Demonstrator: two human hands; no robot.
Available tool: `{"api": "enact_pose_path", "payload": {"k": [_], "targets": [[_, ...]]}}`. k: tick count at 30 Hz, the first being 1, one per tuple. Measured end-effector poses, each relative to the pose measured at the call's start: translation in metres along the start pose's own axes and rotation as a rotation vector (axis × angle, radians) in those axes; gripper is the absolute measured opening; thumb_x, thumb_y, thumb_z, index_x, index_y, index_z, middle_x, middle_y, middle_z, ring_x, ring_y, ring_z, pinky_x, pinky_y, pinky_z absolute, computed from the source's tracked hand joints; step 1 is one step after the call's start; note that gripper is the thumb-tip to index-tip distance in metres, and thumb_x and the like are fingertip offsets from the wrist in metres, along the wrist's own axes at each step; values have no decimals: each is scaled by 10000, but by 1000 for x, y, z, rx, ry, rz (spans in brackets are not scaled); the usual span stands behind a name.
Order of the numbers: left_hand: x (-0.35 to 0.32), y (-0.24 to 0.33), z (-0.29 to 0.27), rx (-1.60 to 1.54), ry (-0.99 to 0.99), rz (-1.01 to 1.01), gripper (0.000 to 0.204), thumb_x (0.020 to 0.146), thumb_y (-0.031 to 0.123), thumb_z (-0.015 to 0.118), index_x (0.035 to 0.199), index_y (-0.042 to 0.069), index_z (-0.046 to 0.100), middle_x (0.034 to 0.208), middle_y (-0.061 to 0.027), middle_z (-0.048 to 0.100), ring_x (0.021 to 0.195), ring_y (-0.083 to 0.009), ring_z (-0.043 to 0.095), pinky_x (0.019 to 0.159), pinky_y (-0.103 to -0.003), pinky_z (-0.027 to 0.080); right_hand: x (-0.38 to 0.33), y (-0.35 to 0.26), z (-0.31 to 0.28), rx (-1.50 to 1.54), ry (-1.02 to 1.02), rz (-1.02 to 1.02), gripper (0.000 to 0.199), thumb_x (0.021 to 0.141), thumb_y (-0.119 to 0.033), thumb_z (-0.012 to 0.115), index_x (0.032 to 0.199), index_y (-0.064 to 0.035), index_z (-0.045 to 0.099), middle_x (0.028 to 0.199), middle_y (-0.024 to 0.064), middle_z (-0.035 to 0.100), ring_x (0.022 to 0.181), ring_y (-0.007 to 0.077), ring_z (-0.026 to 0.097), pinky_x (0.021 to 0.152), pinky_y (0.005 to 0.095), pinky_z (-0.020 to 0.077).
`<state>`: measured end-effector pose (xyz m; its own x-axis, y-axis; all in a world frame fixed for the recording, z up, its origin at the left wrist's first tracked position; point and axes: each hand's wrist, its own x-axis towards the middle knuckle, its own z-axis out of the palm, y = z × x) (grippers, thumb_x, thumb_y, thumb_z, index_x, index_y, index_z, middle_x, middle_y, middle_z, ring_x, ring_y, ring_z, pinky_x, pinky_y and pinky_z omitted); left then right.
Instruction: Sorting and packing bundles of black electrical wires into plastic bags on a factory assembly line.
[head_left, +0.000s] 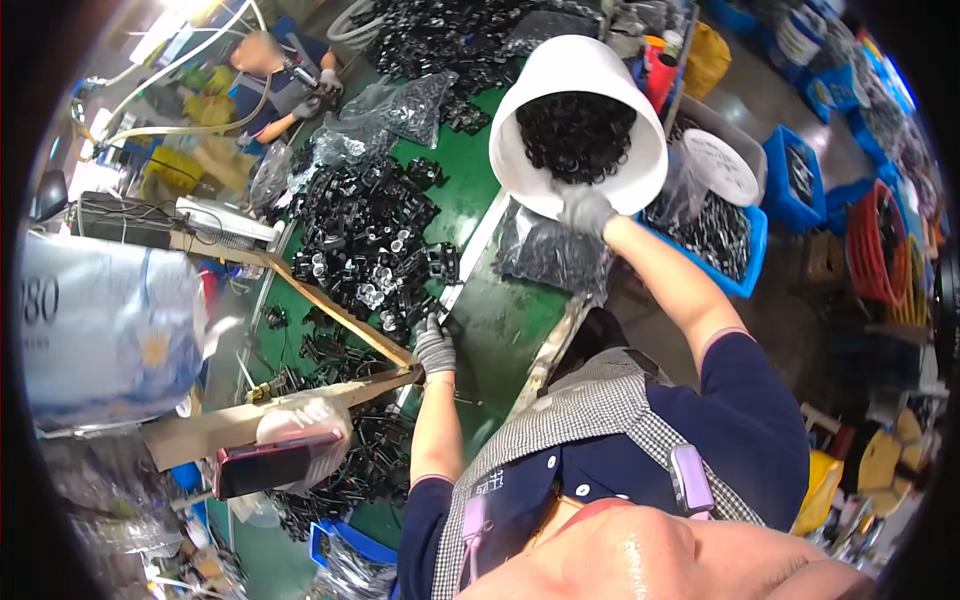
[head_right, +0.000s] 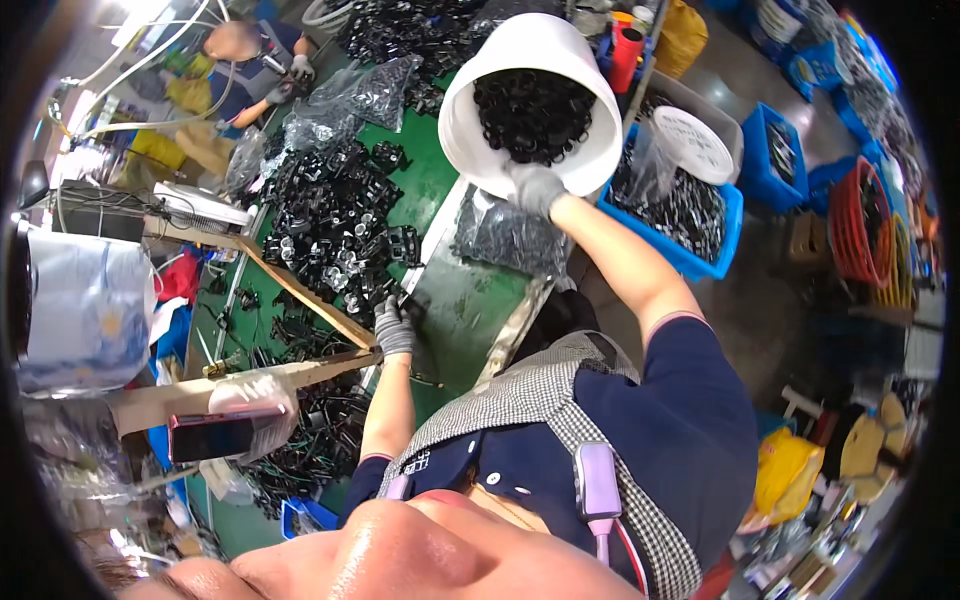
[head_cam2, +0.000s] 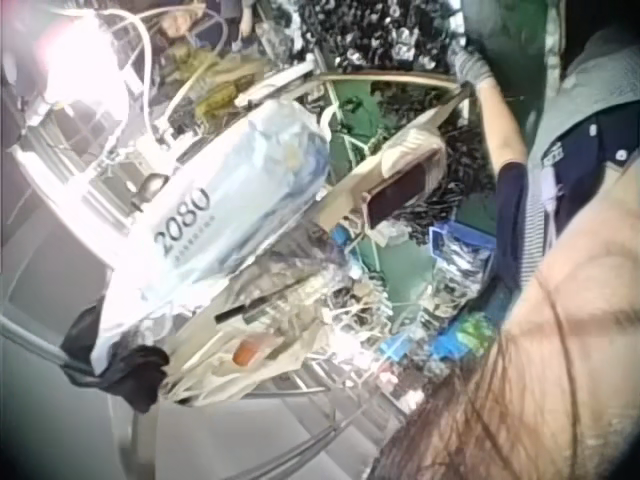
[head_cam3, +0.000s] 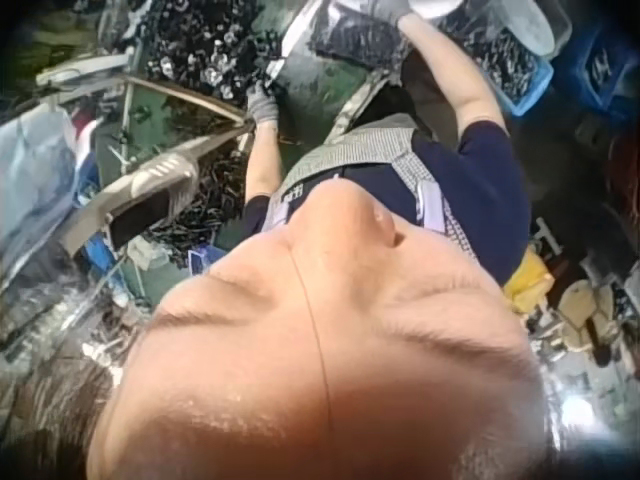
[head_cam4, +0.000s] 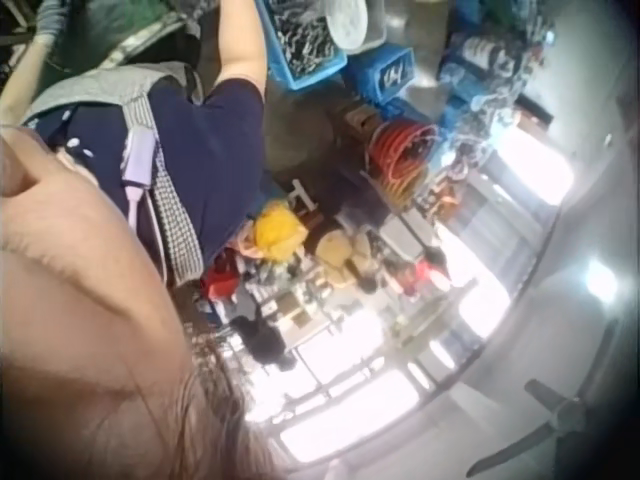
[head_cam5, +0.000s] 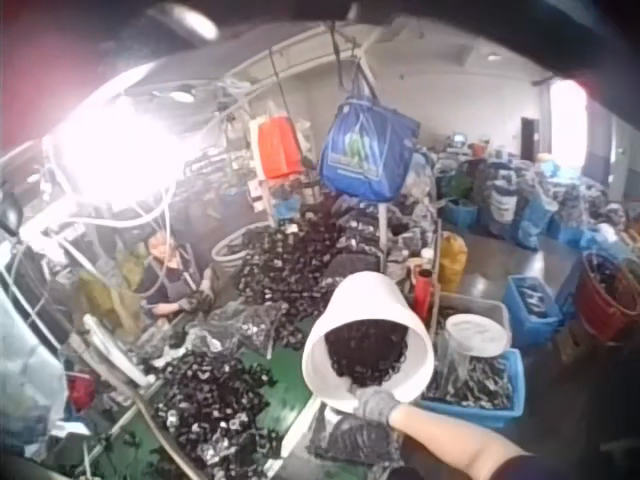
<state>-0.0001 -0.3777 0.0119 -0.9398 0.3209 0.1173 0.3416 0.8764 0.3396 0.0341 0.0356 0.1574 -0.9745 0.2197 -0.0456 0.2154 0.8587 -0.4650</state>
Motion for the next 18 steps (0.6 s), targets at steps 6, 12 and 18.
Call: {"api": "enact_pose_path", "payload": {"k": [6, 12, 18], "targets": [[-11, 34, -2, -572, 122, -488, 249, 730, 35, 661, 965, -43, 634, 861, -147, 672, 782, -215, 627, 782, -346, 486, 211, 60, -23, 174, 211, 223, 477, 808, -212, 526, 1246, -32, 465, 977, 241, 635, 919, 350, 621, 813, 407, 484], [-37, 50, 6, -1108, 193, -1004, 241, 826, 51, 645, 1053, 51, 566, 916, -107, 636, 724, -209, 626, 535, -319, 549, 234, 79, -8, 289, -303, 333, 384, 801, -197, 533, 1144, -26, 546, 940, 242, 641, 838, 329, 645, 747, 382, 507], [-35, 20, 14, -1260, 236, -1251, 249, 879, 264, 610, 1059, 97, 574, 962, -73, 631, 732, -241, 621, 542, -362, 543, 191, 104, 21, -609, -365, -599, 227, 844, -181, 496, 841, -31, 666, 730, 120, 659, 593, 210, 645, 557, 343, 507]]}}
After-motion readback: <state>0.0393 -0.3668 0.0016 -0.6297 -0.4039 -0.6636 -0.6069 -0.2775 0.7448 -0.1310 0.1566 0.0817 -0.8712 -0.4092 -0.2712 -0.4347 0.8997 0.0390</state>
